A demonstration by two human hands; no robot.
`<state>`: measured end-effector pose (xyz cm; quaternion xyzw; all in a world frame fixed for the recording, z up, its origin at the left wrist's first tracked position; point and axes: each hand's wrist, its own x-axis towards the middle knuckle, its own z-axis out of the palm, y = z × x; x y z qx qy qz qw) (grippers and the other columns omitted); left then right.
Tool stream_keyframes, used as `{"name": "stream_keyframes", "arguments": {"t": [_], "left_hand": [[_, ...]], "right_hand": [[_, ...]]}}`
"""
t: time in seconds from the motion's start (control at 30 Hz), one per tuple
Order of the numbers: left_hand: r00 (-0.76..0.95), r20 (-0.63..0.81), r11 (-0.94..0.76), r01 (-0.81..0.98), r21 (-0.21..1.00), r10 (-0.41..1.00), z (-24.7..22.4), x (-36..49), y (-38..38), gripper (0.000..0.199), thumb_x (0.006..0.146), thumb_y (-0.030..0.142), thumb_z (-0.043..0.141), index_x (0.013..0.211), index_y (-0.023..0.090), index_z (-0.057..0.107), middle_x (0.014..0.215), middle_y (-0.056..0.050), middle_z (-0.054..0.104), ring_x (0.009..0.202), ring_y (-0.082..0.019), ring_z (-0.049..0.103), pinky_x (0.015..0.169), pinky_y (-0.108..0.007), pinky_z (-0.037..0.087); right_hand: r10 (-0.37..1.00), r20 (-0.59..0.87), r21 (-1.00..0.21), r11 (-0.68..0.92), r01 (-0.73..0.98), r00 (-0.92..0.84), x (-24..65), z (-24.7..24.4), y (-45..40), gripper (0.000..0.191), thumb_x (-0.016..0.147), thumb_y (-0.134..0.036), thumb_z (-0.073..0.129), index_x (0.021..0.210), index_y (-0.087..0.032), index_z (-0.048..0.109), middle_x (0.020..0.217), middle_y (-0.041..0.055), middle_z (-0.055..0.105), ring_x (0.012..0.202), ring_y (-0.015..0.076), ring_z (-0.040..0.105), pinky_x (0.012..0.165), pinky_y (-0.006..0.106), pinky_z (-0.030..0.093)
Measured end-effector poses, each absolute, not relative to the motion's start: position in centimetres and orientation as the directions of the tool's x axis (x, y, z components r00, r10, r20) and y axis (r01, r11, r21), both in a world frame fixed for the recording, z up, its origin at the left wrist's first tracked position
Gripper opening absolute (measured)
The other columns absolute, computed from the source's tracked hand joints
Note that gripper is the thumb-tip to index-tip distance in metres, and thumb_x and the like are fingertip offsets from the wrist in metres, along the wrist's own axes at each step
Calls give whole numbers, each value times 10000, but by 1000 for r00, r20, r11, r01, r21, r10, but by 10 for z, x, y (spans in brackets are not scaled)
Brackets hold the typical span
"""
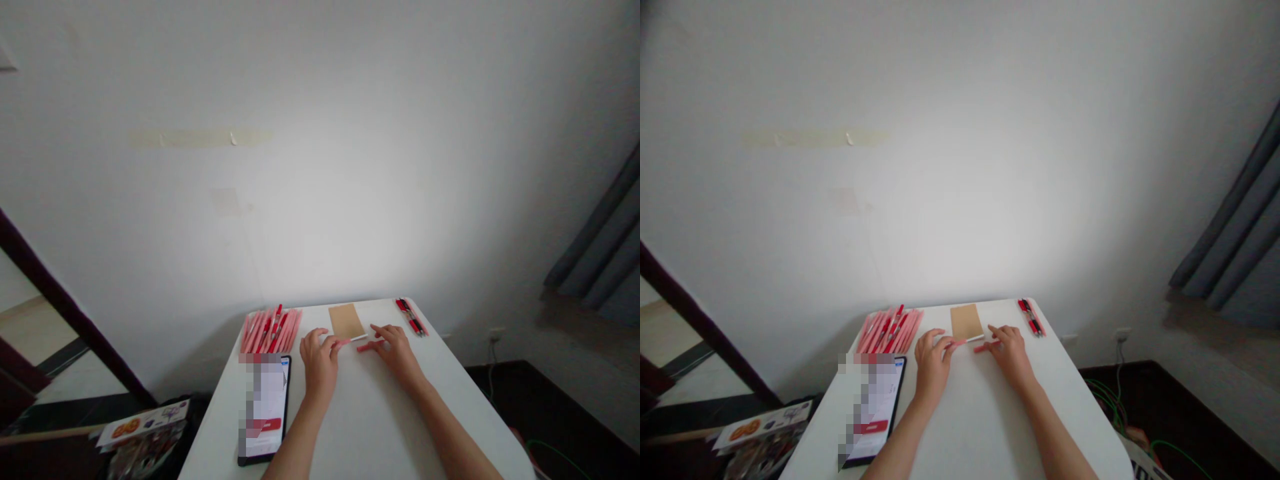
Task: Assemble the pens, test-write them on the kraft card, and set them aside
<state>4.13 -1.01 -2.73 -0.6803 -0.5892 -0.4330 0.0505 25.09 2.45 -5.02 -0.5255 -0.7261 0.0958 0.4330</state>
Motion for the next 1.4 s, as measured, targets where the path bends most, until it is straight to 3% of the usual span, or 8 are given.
{"name": "stream_keyframes", "arguments": {"t": [0.4, 0.8, 1.0, 1.4], "left_hand": [[-99, 629, -260, 853, 452, 771, -29, 41, -10, 134, 840, 250, 570, 856, 243, 703, 1065, -68, 586, 1060, -240, 510, 944, -459, 408], [-98, 635, -265, 852, 451, 766, -30, 41, -10, 126, 831, 238, 578, 851, 247, 702, 1070, -65, 587, 1049, -239, 512, 932, -456, 412], [-110, 641, -253, 858, 447, 760, -30, 40, -10, 112, 821, 243, 595, 852, 249, 702, 1062, -63, 592, 1043, -239, 511, 921, -441, 410], [-127, 625, -226, 862, 453, 770, -26, 40, -12, 119, 824, 233, 585, 853, 246, 700, 1056, -63, 584, 1034, -241, 510, 915, -447, 409]], "right_hand": [[864, 469, -514, 438, 737, -186, 251, -49, 22, 173, 840, -350, 605, 933, -351, 752, 1005, 52, 675, 1024, 261, 509, 902, 415, 427], [846, 512, -527, 449, 722, -152, 251, -49, 22, 183, 833, -382, 601, 847, -295, 762, 934, 68, 690, 972, 257, 552, 857, 398, 447], [832, 544, -579, 469, 668, -113, 253, -48, 24, 265, 873, -384, 532, 868, -236, 752, 916, 99, 695, 955, 257, 564, 856, 394, 452], [794, 606, -577, 472, 666, -38, 261, -50, 28, 372, 902, -493, 469, 922, -225, 727, 908, 103, 700, 927, 257, 565, 857, 413, 441]]}}
